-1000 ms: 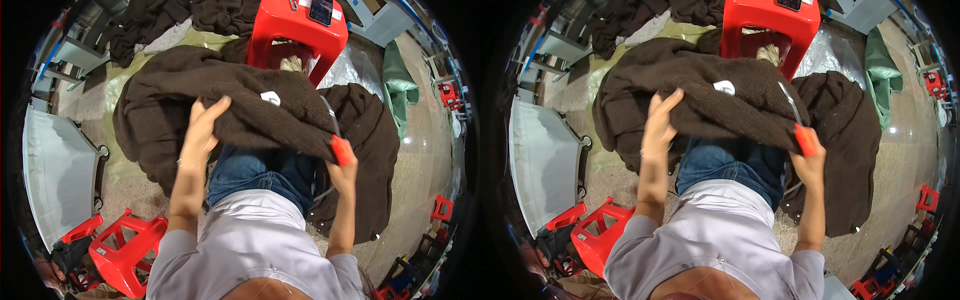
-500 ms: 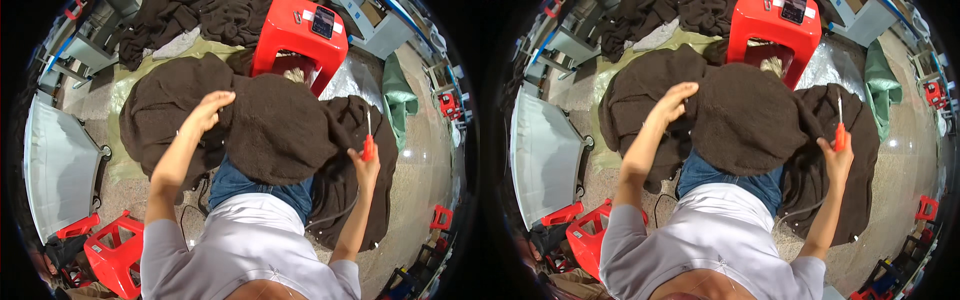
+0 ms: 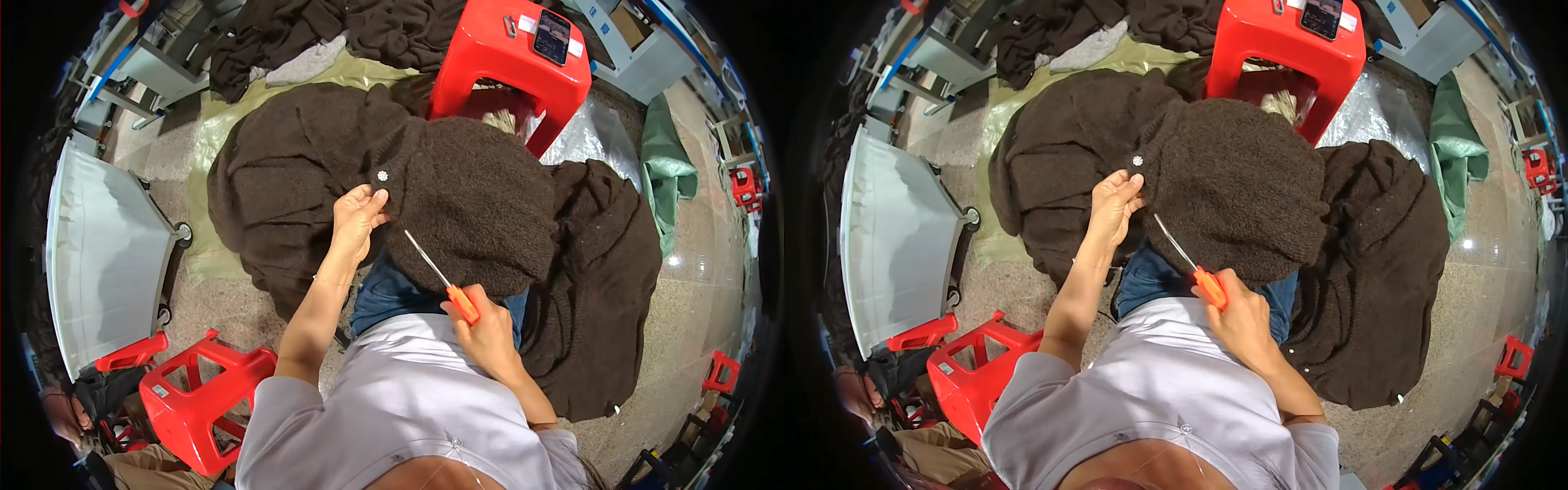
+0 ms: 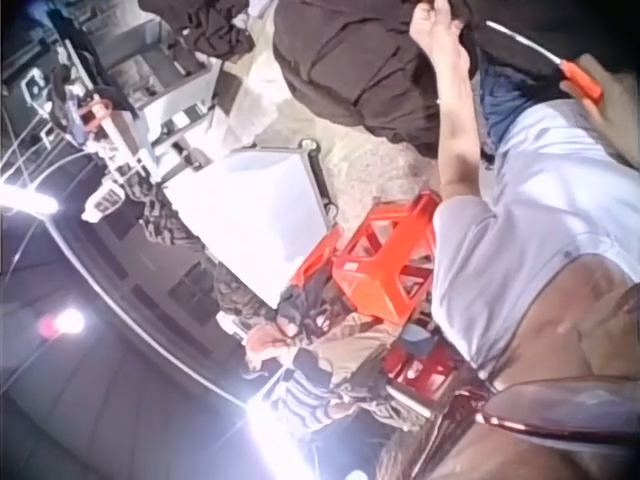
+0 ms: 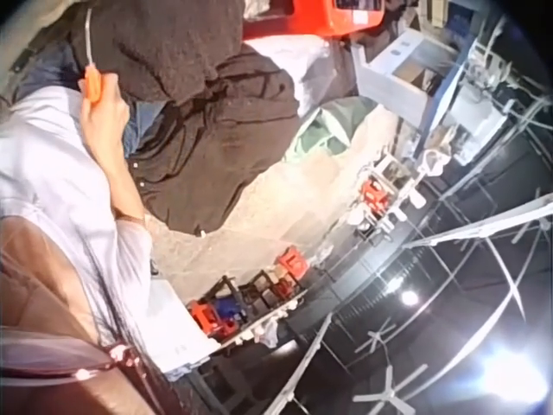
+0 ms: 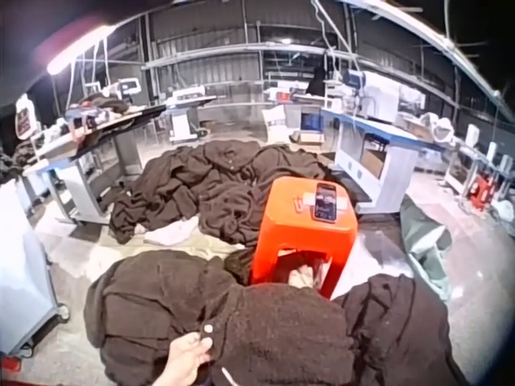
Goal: Trimming loose threads and inspecting brown fabric pieces using thread nippers.
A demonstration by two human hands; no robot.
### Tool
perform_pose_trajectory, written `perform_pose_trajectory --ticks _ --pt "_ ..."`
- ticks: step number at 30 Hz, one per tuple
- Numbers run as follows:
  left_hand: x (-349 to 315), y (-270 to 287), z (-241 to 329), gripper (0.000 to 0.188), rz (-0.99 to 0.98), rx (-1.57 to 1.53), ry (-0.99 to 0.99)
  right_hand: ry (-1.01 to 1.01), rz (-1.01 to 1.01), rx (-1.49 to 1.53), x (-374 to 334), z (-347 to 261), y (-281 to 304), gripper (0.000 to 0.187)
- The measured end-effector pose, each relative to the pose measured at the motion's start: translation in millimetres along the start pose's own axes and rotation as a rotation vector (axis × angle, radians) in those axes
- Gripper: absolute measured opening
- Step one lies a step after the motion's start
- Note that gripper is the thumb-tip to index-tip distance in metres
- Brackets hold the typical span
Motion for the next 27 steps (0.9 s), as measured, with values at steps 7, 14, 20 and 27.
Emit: perform_pose_trajectory --ticks 7,14,20,27 --pt "-7.1 -10.4 7.4 0.025 0.032 -0.078 0.005 -0.038 0.125 -0.019 11.3 -1.1 -4.3 0.023" --pt "-11.5 4.3 -9.7 0.034 -0.146 -0.15 0.143 -0.038 0.069 -0.004 3.2 -1.0 -2.0 0.021" --pt "-21.9 12.2 7.0 0.018 -0.004 -0.126 -0.034 -0.055 -0.033 -0.048 1.1 -4.8 -7.7 0.023" --pt "-23.5 19.9 -4.8 0.017 0.048 -0.003 -0.017 0.0 0.09 -0.003 0.5 -4.0 -3.8 0.022"
Point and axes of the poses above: each hand's wrist, its own x-axis towards the middle knuckle, its own y-axis out of the back of the hand, z = x × y, the point moved 3 cm from there along x, towards the middle knuckle, and after that the axes turned 3 degrees about y, right-handed, at the moved point
